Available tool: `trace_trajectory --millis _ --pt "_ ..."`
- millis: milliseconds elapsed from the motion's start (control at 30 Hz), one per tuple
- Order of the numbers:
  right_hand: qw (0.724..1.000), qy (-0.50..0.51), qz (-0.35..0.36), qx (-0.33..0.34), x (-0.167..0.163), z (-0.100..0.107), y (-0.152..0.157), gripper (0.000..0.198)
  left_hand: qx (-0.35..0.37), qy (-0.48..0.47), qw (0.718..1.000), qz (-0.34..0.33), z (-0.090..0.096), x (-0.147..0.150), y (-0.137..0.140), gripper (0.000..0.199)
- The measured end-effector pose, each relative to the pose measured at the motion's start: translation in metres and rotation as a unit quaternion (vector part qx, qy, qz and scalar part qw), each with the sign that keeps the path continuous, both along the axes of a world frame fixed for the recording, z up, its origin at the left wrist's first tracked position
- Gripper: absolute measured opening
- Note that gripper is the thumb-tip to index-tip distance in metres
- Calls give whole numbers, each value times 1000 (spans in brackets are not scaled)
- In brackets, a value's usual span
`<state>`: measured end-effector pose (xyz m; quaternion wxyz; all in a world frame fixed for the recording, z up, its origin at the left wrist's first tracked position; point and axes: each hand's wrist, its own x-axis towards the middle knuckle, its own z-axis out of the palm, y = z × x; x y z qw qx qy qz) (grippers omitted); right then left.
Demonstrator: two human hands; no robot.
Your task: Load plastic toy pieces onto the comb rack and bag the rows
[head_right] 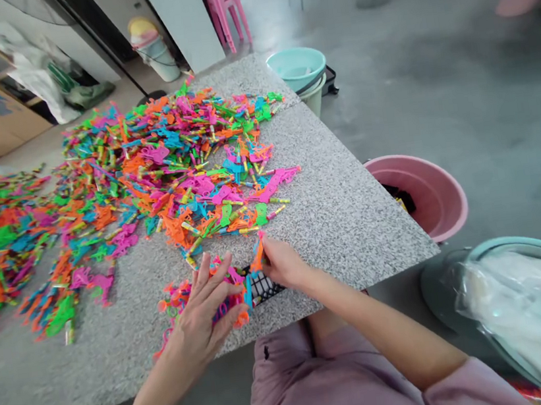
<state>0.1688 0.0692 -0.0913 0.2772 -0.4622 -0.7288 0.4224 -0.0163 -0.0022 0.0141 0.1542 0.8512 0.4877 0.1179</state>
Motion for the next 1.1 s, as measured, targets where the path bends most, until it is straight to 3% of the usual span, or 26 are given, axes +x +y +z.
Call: trace_trajectory --millis 167,333,433,567,867,1100 --pt "997 58 33 44 -8 4 2 24 -6 8 1000 3 1 1 -2 16" --pt "989 12 118 90 -19 0 8 13 -22 26 999 7 3 1 -4 16" --pt "983 -51 118 128 -24 0 7 20 -16 25 1000 9 3 2 -5 18" --pt "980 -92 116 132 -28 7 2 24 1 25 1000 8 3 2 -6 21" --pt "984 -34 111 135 -31 5 4 16 38 52 997 -48 0 2 -5 21" --pt "981 -23 97 165 -31 -5 -2 15 64 33 996 -48 -2 -2 -3 21"
